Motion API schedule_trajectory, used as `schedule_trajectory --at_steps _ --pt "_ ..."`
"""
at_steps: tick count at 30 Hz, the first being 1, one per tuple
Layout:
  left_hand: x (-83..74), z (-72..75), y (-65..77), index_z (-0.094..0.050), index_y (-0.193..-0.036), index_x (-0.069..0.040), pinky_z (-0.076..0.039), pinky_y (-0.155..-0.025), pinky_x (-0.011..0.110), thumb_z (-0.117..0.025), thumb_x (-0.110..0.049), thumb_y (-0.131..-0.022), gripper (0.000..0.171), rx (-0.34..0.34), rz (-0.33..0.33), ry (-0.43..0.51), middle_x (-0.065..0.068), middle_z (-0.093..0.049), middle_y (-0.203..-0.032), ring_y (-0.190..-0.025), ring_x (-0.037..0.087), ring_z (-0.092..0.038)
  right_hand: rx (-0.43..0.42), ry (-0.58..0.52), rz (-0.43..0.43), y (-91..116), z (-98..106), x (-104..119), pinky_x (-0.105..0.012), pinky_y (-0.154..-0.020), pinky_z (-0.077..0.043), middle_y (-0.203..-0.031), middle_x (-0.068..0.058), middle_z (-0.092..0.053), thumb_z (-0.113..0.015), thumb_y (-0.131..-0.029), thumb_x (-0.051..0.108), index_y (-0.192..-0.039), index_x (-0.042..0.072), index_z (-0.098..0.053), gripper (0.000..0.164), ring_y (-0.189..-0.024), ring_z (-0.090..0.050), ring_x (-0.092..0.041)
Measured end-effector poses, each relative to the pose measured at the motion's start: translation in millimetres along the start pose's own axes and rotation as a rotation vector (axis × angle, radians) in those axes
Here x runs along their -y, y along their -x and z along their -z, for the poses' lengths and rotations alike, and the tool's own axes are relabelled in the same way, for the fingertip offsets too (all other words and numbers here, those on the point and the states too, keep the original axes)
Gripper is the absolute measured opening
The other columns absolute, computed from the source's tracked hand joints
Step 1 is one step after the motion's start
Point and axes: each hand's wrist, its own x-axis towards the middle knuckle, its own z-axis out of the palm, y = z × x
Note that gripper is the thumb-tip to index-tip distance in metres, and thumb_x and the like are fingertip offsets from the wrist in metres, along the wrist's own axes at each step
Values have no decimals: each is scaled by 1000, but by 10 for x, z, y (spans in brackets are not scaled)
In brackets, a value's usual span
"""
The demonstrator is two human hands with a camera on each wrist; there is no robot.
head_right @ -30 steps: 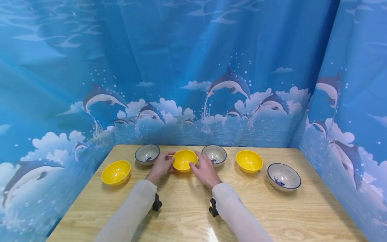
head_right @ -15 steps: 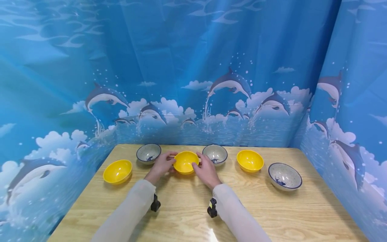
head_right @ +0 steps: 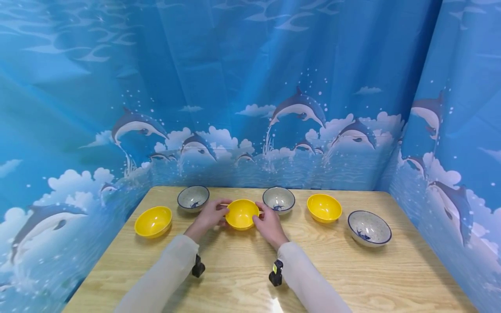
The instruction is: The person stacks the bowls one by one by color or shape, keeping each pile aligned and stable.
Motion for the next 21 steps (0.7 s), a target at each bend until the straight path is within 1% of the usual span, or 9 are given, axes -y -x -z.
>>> schedule_trajectory --at_steps 6,9,12,16,21 --pt "-9 -3 61 -65 -148 -12 -69 -80 34 -62 -10 -110 38 21 -2 -10 19 -68 -141 -111 29 -72 13 -72 -26 49 20 -17 -35 -94 -67 -160 -22 -55 -61 -106 4 -160 0 -50 55 -130 -66 -37" --pt "-12 -10 86 -65 -148 -12 -69 -81 34 -61 -10 -111 38 33 2 -3 19 -68 -140 -108 28 -72 16 -113 -47 80 32 -20 -35 -91 -67 -160 -22 -55 -60 -107 3 -160 1 -50 54 -128 -66 -36" --pt "-5 -20 107 -64 -148 -11 -69 -81 35 -61 -10 -111 38 44 3 12 19 -68 -138 -106 28 -73 19 -143 -51 110 42 -27 -37 -90 -68 -159 -22 -55 -60 -107 1 -160 0 -50 54 -126 -67 -35" --pt "13 -34 144 -63 -148 -10 -69 -78 34 -61 -9 -110 38 58 11 43 20 -67 -138 -104 28 -73 23 -147 -48 157 60 -32 -36 -89 -68 -159 -22 -56 -61 -107 1 -159 1 -51 53 -124 -67 -34" --pt "33 -55 212 -64 -148 -10 -68 -74 30 -61 -11 -111 37 64 7 48 20 -67 -138 -101 26 -72 27 -158 -53 225 99 -46 -33 -87 -68 -156 -21 -58 -61 -107 2 -158 3 -53 52 -123 -67 -33"
